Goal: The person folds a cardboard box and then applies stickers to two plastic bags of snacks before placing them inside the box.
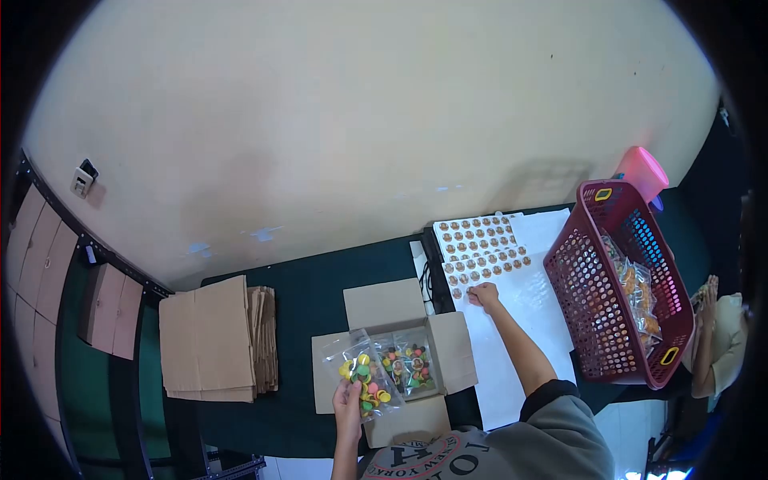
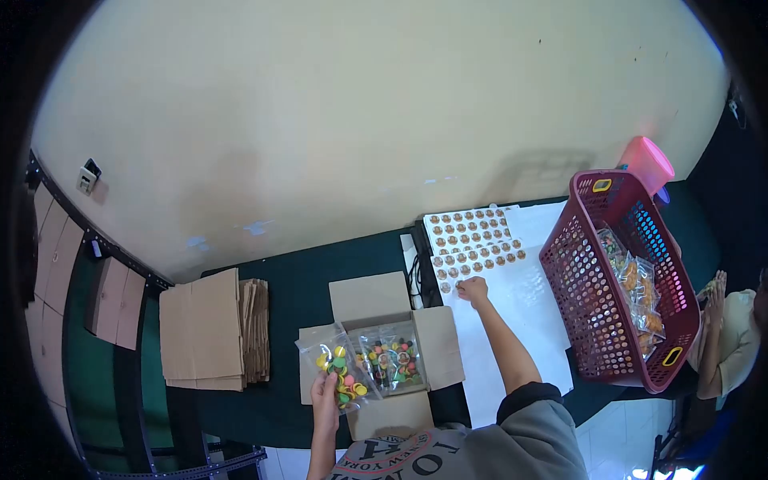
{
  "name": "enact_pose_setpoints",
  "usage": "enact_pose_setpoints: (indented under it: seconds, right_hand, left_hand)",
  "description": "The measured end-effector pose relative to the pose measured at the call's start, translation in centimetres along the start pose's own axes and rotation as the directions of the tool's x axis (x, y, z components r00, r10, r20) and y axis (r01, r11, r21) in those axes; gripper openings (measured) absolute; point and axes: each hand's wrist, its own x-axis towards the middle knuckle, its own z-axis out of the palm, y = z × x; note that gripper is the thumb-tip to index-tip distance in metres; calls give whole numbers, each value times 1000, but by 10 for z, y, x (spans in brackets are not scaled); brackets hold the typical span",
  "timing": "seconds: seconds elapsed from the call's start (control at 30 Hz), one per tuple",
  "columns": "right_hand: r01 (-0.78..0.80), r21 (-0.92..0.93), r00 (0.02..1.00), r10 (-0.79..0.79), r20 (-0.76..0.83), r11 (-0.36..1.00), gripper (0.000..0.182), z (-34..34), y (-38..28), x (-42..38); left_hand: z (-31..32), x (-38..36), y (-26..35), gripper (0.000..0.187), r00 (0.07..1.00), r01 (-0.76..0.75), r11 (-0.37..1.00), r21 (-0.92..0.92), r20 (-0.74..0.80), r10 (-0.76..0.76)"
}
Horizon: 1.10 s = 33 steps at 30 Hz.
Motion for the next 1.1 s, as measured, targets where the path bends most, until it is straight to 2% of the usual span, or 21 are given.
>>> enact_pose_setpoints:
  seconds: [0.1, 0.13, 0.17, 0.2, 0.23, 0.3, 0.33, 0.37, 0.4, 0.43, 0.5, 0.53, 0.6, 0.67, 0.73, 0.8, 0.87, 0.93, 1.0, 1.03, 1.1]
  right_hand:
    - [76, -161, 997, -78, -3, 984, 10, 4, 7, 5]
    - [76, -160, 997, -78, -2, 984, 10, 5, 17, 16]
    - [153, -403, 982, -183, -37, 902, 10, 7, 27, 26]
    - [203, -623, 955, -293, -44, 756, 12, 8, 25, 23]
    - [202, -623, 955, -293, -46, 756, 12, 8, 24, 19]
    - [263, -806, 912, -408, 29, 531, 15, 8, 20, 8]
    - [262, -807, 913, -408, 28, 530, 15, 10, 14, 4]
    - [230, -595, 965, -259, 37, 771, 18, 12, 8, 1]
    - [137, -332, 989, -112, 92, 933, 21, 13, 2, -3]
    - [135, -335, 990, -110, 91, 933, 21, 18, -5, -15]
    - [117, -201, 983, -84, 165, 973, 19, 25, -14, -34]
    - [119, -202, 983, -86, 165, 972, 19, 24, -13, -34]
    - [229, -459, 972, -174, 160, 858, 20, 24, -11, -34]
    - [251, -425, 968, -227, 108, 870, 20, 15, -1, -29]
    - [73, -326, 988, -24, 151, 943, 22, 4, -4, -38]
    - [64, -295, 995, -41, 86, 953, 14, -4, 3, -47]
    - [-69, 82, 985, 56, 160, 994, 10, -22, 22, -43]
    - [-104, 161, 985, 78, 157, 982, 8, -36, 34, -42]
    - [-362, 449, 871, 125, 476, 817, 6, -47, 34, -47]
    - [-360, 451, 871, 121, 476, 817, 6, -46, 32, -52]
    - [-424, 685, 905, 237, 354, 593, 5, -43, 30, -63]
  left_hand:
    - [-1, 1, -3, 23, 1000, -14, 1000, 18, 20, 13]
    - [-2, 1, -3, 22, 999, -27, 999, 24, 39, 26]
    - [-2, 0, -2, 22, 999, -27, 999, 25, 39, 26]
    - [-2, 0, -2, 23, 999, -15, 999, 30, 32, 14]
    - [-1, 0, -2, 23, 1000, -3, 999, 35, 26, 3]
    - [-2, 1, -3, 23, 1000, 8, 999, 43, 26, -9]
    - [-2, 1, -4, 23, 999, 20, 998, 51, 24, -21]
    - [-2, 1, -4, 23, 999, 21, 999, 50, 24, -22]
    - [-2, 2, -5, 24, 1000, 3, 998, 65, 25, -5]
    - [-2, 1, -6, 25, 1000, -13, 997, 80, 26, 11]
    - [-3, 2, -8, 26, 999, -2, 998, 67, 38, 0]
    - [-3, 2, -8, 27, 999, 5, 998, 55, 50, -7]
    - [-2, 2, -5, 27, 999, -6, 999, 51, 49, 4]
    - [-2, 1, -3, 28, 999, -18, 999, 46, 44, 16]
    - [-4, 1, -3, 28, 998, -39, 996, 76, 45, 36]
    - [-4, -1, 1, 28, 999, -25, 997, 68, 42, 23]
    - [-3, -4, 2, 29, 999, -11, 998, 58, 47, 9]
    - [-1, -7, 2, 26, 999, 3, 999, 37, 36, -5]
    - [2, -9, 4, 25, 999, -6, 999, 45, 52, 4]
    - [3, -10, 5, 24, 998, -15, 999, 52, 64, 11]
    - [-1, -9, -2, 23, 997, -41, 996, 73, 75, 36]
